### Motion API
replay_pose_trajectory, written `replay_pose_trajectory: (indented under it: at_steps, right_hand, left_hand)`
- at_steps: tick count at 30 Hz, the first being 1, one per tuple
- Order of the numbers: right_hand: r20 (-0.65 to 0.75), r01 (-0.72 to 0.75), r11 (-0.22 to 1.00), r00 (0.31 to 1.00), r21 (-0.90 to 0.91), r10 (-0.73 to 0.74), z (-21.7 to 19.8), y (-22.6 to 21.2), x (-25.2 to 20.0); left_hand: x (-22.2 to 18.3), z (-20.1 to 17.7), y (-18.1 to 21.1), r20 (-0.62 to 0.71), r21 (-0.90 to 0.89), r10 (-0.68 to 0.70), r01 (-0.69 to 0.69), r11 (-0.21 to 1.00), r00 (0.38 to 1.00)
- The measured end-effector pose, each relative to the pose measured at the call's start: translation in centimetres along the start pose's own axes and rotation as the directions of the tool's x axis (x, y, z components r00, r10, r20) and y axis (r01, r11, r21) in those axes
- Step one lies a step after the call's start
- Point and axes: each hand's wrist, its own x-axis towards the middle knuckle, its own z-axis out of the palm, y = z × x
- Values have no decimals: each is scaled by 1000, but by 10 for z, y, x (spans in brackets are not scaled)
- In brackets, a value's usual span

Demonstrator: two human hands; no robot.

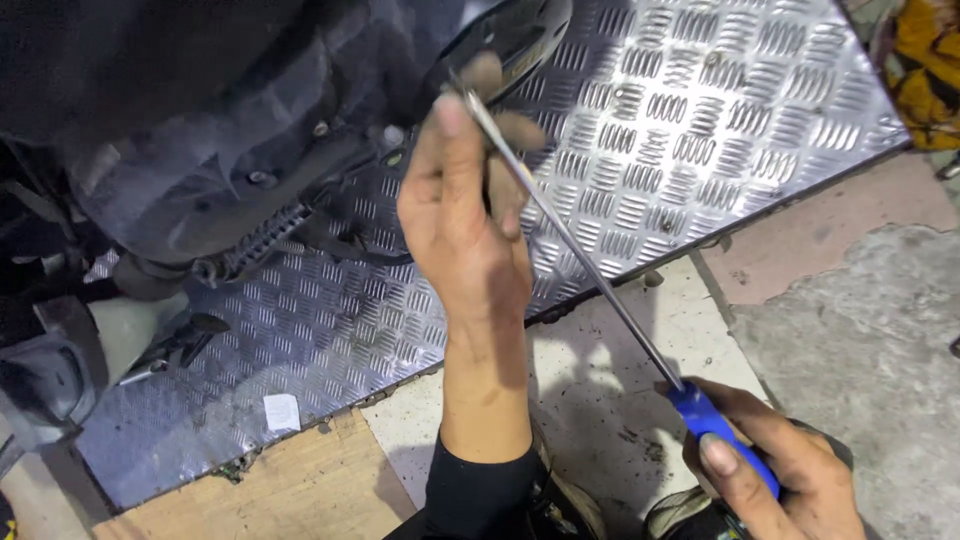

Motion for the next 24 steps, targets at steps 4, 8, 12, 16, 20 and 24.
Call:
replay_pose_trajectory:
  at_steps: [4, 8, 12, 16, 20, 24]
  right_hand:
    - [-69, -94, 992, 994, -88, 88, 24, -33, 14]
    - [-109, -119, 988, 988, -102, 108, 47, -74, 31]
    - [-70, -88, 982, 995, -165, 77, 53, -78, 36]
    - [-38, -37, 993, 999, -113, 33, 59, -82, 40]
    - [24, 129, 990, 991, -58, -128, 64, -91, 45]
    - [56, 167, 986, 985, -14, -166, 67, -94, 50]
  left_hand:
    - [1, -1, 8, -25, 143, -32, 35, 989, 999]
    - [-3, -11, 8, 6, 198, 35, -35, 979, 999]
    - [-4, -18, 8, -43, 264, 45, -32, 964, 998]
    - [-6, -30, 8, -15, 171, 70, -67, 983, 997]
    - [-3, -41, 4, 43, 53, 111, -113, 992, 993]
    - [0, -45, 6, 29, 46, 108, -109, 993, 994]
